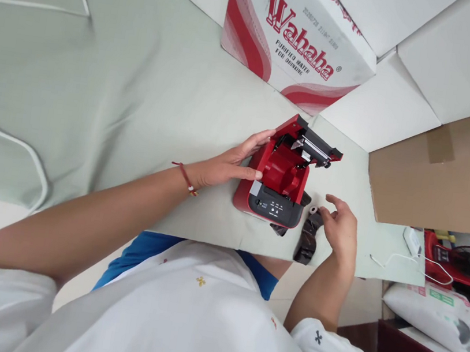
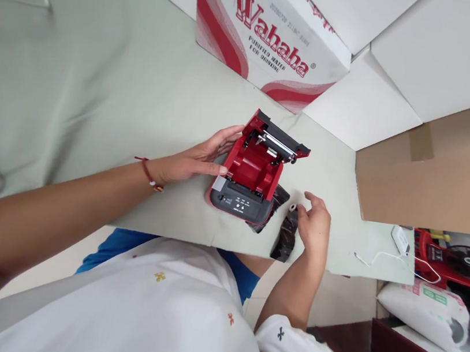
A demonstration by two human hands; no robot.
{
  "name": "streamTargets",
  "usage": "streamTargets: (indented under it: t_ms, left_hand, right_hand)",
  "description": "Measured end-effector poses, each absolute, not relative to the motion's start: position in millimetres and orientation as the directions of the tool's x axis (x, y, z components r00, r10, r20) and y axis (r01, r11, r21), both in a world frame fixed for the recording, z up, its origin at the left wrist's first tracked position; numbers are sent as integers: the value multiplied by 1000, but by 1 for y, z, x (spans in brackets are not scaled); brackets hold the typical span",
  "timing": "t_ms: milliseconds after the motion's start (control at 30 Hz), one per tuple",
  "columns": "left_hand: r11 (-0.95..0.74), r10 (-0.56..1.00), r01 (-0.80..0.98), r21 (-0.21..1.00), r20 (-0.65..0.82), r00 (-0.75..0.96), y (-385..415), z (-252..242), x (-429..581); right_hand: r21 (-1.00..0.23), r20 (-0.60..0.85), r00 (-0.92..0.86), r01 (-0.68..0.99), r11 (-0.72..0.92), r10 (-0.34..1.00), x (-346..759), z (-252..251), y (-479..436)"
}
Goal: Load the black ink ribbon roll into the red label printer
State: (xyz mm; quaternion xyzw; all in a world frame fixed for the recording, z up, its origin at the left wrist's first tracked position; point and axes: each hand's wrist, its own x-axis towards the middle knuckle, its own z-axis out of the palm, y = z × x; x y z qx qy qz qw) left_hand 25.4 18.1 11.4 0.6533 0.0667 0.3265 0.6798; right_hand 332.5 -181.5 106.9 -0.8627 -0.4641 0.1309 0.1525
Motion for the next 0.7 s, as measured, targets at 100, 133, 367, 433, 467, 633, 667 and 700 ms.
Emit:
streamTargets:
  t_ms: [100, 133, 367, 433, 467, 633, 667, 700]
  left_hand:
    - [-74, 526, -351, 933, 336, 781, 20, 10, 26]
    - [-79, 524, -353, 932, 340, 781, 21, 9, 26]
    - [-56, 531, -359, 931, 333, 779, 18, 11, 25]
    - [-40, 535, -367, 929, 330, 778, 16, 14, 25]
    - [-30, 535, -371, 928, 328, 778, 16, 15, 25]
    - [-18, 532, -375, 927, 326, 781, 17, 16, 25]
    - [-22, 534, -372, 928, 325, 781, 17, 16, 25]
    - [-23, 536, -368, 929, 322, 780, 17, 16, 25]
  right_hand:
    - [-336, -113, 544, 767, -547, 832, 342, 106, -188]
    - [-331, -135, 535, 769, -547, 834, 344, 105, -190]
    - [-341, -225, 450, 794, -503, 864, 333, 115, -196]
    - [-371, -284, 370, 808, -458, 884, 327, 143, -203]
    - [-396, -312, 315, 815, -424, 897, 324, 160, -207]
    - [-591, -197, -212, 805, 56, 957, 295, 235, -205]
    - [-583, -153, -236, 806, 105, 960, 285, 239, -197]
    - [-559, -124, -229, 820, 122, 966, 274, 238, -186]
